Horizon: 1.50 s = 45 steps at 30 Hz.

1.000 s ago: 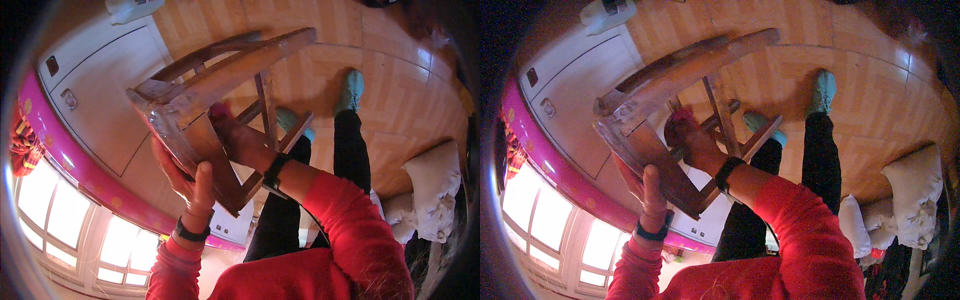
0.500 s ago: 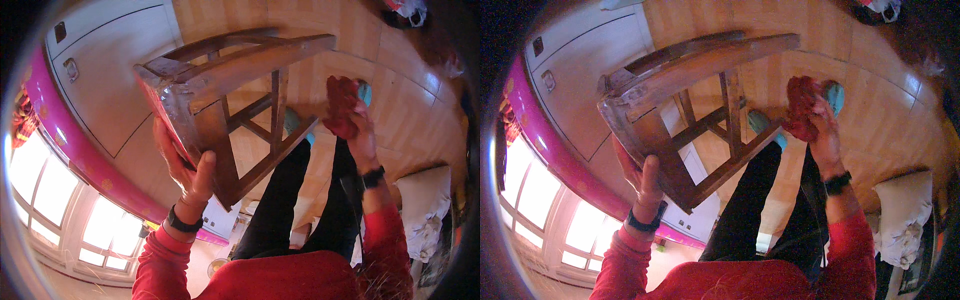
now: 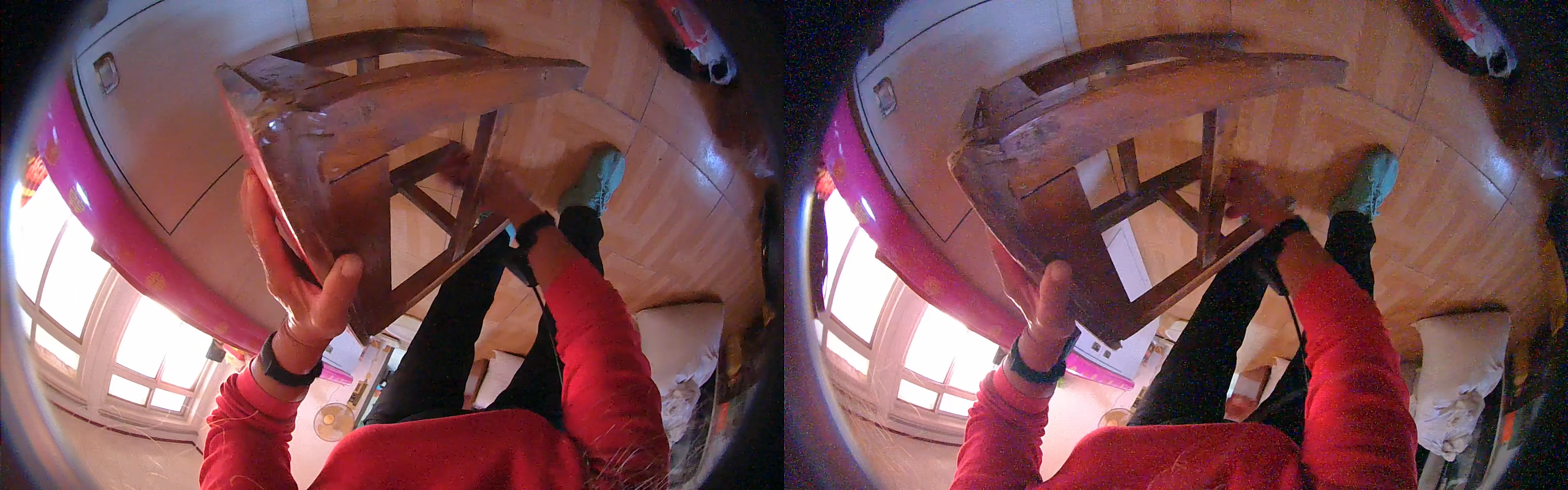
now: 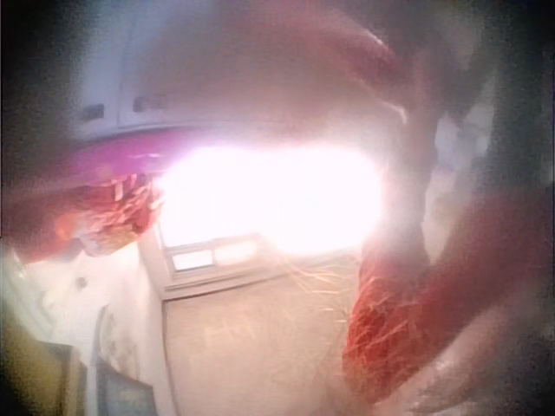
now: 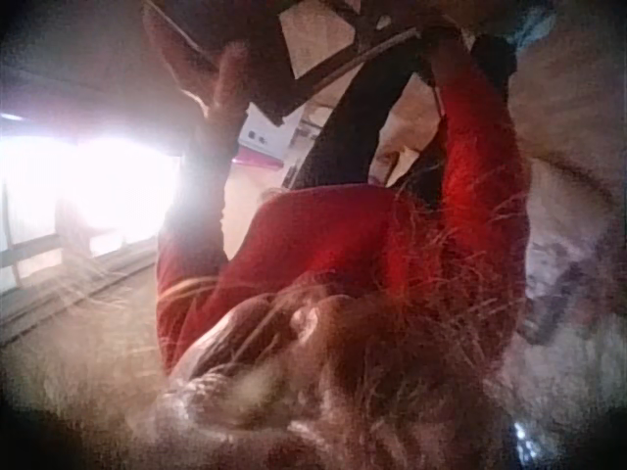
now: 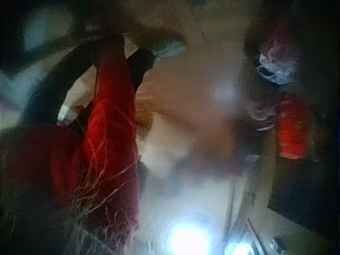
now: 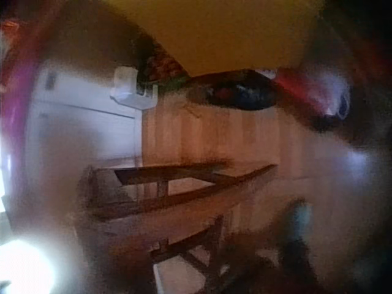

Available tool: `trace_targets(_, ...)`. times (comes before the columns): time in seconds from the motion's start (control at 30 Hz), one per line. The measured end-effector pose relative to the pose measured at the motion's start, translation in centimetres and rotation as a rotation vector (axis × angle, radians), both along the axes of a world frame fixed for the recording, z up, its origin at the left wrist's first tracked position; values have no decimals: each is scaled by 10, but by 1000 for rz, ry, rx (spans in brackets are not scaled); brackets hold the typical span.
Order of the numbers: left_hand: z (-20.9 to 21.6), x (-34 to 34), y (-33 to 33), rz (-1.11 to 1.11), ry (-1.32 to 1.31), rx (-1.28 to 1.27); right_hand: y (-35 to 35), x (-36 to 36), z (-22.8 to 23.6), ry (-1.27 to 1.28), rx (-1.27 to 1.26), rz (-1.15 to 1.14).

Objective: The person wipes a red cardboard box and a wooden stool with a red cloth, then wipes a white picture frame and a black box. The person moves between items and wipes different sides of each object.

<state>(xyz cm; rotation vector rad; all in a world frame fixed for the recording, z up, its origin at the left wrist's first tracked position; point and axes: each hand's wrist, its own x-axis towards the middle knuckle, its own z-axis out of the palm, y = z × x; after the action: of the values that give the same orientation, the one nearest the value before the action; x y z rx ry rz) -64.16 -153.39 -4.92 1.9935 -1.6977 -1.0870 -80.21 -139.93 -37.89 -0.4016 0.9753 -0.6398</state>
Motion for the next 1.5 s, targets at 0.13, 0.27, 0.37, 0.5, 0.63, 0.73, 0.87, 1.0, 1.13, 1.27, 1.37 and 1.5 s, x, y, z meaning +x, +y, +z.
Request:
trace_targets(0.13, -5, 5, -2, -89, -41, -83, -17, -24, -1, 219, 195, -79)
trace_targets(0.27, -4, 5, -1, -106, -78, -116, -11, -15, 13, 271, -484, 430)
trace_targets(0.37, -4, 5, -1, -108, -101, -120, -9, -15, 21, 303, -366, 595)
trace_targets(0.5, -3, 5, 1, -106, -119, -114, -26, -18, 30, 146, 2, 87)
trace_targets(0.63, -4, 5, 1, -108, -78, -139, -46, 17, 32, -52, -94, 4)
trace_targets(0.73, -2, 6, 1, -84, -77, -115, -46, 59, 17, -140, -156, 88)
trace_targets(0.87, 0, 8, 5, -28, -71, -28, -26, 89, -16, -158, -138, 266)
trace_targets(1.0, -1, 10, 6, -43, -122, -11, -9, 73, -19, -146, -88, 518)
trace_targets(1.13, -4, 10, 4, -81, -101, -75, -18, 23, 8, -208, -265, 714)
trace_targets(1.27, -2, 6, 4, -83, -84, -77, -22, 6, 28, -277, -185, 624)
trace_targets(1.37, -2, 9, 3, -67, -101, -72, -20, 26, 33, -299, 51, 540)
trace_targets(1.5, -4, 16, -2, -75, -62, -84, -17, 8, 47, -177, -192, 338)
